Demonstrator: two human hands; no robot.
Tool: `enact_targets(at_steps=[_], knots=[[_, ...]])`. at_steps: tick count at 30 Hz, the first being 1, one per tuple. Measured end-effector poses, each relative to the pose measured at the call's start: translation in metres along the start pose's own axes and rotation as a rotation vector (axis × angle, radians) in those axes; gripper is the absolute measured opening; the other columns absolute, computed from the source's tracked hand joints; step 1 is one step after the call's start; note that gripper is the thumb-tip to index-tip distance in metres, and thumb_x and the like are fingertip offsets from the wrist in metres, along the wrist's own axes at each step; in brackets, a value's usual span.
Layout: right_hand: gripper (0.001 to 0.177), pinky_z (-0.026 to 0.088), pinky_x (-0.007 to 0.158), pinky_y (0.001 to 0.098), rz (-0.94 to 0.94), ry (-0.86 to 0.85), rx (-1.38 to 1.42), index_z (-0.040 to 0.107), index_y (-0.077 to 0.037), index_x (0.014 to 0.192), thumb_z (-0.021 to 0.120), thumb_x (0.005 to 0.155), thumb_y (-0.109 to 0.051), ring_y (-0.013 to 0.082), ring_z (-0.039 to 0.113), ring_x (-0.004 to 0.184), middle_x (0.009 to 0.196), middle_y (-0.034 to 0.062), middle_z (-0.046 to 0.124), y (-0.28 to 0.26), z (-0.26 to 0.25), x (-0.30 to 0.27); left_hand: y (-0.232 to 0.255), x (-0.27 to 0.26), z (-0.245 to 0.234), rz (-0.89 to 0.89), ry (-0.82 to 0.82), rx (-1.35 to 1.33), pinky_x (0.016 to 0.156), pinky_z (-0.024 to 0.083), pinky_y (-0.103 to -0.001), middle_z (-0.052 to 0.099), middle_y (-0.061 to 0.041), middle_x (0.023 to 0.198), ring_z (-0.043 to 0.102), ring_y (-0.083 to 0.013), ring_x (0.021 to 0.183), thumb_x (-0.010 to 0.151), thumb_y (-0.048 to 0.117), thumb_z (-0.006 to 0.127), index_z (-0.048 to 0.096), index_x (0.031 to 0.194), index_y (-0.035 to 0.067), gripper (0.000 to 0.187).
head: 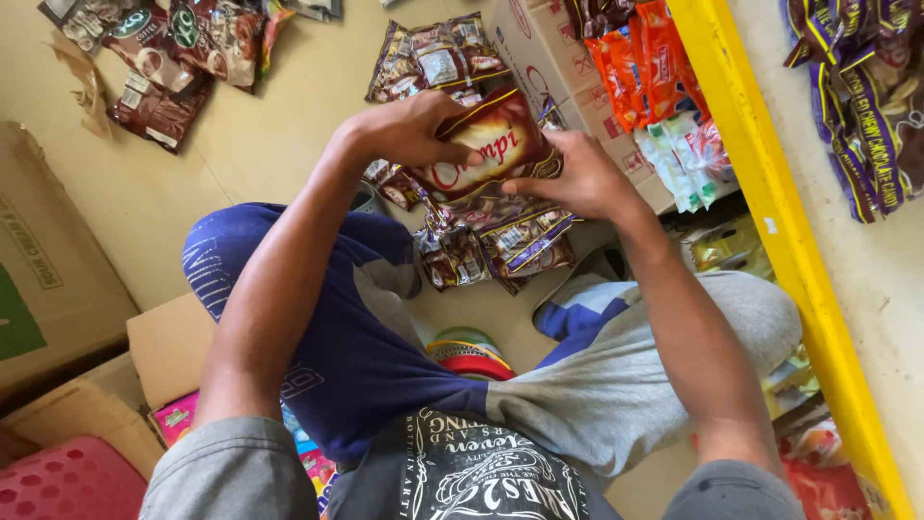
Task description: Stocking and organizing snack packages onto grocery store shelves.
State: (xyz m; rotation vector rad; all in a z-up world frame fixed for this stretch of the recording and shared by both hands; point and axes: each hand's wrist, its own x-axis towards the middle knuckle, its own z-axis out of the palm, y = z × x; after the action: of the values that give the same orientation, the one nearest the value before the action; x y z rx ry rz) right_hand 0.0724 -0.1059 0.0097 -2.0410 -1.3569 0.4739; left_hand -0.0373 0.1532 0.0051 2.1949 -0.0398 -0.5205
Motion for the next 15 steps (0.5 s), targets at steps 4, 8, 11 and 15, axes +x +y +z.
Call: enact_targets(at_steps=[4, 8, 11, 15], knots=[[0.048, 0.056, 0.094, 0.0341, 0.152, -0.127, 0.346, 0.072, -0.005, 0.122, 0.087, 0.086, -0.032, 0.0153, 0.072, 0.101, 0.111, 0.0095, 0.080, -0.011, -0.003, 0.000, 0.009, -0.014, -0.015, 0.131, 0.203, -0.092, 0.065, 0.056, -0.035, 0.076, -0.011, 0.087, 0.070, -0.0159, 0.073, 0.087, 0.041, 0.080, 0.072, 0.121, 0.004, 0.050], [0.043, 0.060, 0.091, 0.0311, 0.257, -0.003, 0.656, 0.072, -0.003, 0.121, 0.088, 0.086, -0.022, 0.0130, 0.071, 0.100, 0.112, 0.0076, 0.077, -0.007, 0.002, -0.003, -0.004, -0.010, -0.021, 0.165, 0.418, -0.334, 0.070, 0.061, -0.032, 0.074, -0.010, 0.104, 0.071, -0.0143, 0.085, 0.091, 0.045, 0.079, 0.070, 0.126, 0.005, 0.054], [0.042, 0.061, 0.080, 0.0300, 0.429, 0.134, 0.775, 0.071, -0.003, 0.121, 0.086, 0.084, -0.015, 0.0120, 0.071, 0.092, 0.108, 0.0052, 0.076, -0.012, -0.001, -0.003, -0.010, -0.005, -0.019, 0.176, 0.616, -0.546, 0.081, 0.064, -0.029, 0.075, -0.012, 0.112, 0.076, -0.0153, 0.099, 0.095, 0.044, 0.081, 0.063, 0.130, 0.002, 0.057], [0.040, 0.060, 0.088, 0.0319, 0.330, 0.210, 1.014, 0.069, -0.004, 0.124, 0.083, 0.089, -0.015, 0.0129, 0.071, 0.101, 0.115, 0.0035, 0.075, -0.005, -0.001, -0.006, 0.002, -0.003, -0.005, 0.114, 0.406, -0.686, 0.077, 0.057, -0.024, 0.077, -0.004, 0.107, 0.070, -0.0085, 0.089, 0.095, 0.036, 0.077, 0.067, 0.127, 0.002, 0.047]])
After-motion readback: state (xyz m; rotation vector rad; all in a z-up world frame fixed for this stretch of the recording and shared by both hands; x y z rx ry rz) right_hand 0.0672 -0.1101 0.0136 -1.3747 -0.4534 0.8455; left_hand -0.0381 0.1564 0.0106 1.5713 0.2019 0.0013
